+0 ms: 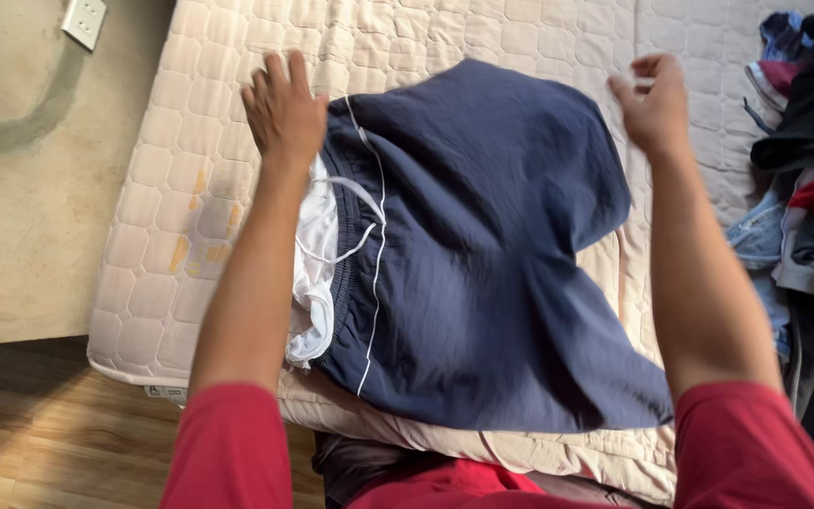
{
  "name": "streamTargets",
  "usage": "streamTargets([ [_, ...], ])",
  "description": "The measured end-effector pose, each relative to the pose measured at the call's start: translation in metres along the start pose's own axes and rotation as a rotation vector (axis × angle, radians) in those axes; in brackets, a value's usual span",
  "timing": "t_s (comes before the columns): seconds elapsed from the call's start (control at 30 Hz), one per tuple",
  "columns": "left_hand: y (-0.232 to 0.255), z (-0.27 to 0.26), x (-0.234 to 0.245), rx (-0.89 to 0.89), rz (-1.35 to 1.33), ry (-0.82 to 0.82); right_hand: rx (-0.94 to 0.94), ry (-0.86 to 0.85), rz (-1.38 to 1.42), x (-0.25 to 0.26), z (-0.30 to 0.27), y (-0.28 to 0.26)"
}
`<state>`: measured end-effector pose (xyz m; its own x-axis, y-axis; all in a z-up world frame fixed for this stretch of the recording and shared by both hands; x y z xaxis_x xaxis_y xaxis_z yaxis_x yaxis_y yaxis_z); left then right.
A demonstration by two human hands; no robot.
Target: The person picks up shorts from a pile of laundry on a bed, spreads them out, and folds them into a rectangular shape one by one.
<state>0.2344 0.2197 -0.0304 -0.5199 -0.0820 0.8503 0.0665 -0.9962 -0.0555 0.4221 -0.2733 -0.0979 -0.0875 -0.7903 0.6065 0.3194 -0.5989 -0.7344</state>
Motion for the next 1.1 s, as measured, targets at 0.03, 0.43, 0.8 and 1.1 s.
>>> streamTargets([
  [0.03,0.011,-0.016,0.007,-0.054,0.048,0.027,-0.043,-0.006,-0.032,-0.002,-0.021,0.005],
  [0.43,0.108,-0.291,0.168,0.361,-0.272,-0.193,-1.233,-0.617,-0.331,0.153,-0.375,-0.022],
  [0.8,0.089,-0.316,0.136,1.069,-1.931,0.318,-0.668,-0.131,0.884,0.133,-0.388,-0.101],
  [1.1,0.048,-0.357,0.11,0.999,-1.504,0.29,-0.705,0.097,0.932,0.16,-0.389,-0.034],
])
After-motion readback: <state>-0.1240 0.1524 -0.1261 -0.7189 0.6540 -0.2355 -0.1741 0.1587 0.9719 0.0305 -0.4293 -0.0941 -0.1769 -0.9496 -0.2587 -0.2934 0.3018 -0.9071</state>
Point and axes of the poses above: each hand's wrist, its own z-axis towards the middle knuckle, its own x-axis out of the back of the hand, y = z × x, the point moved 1 cm from there along z, towards the middle knuckle, and after that the axes turned 10 degrees about -x, right-handed, at the moved point
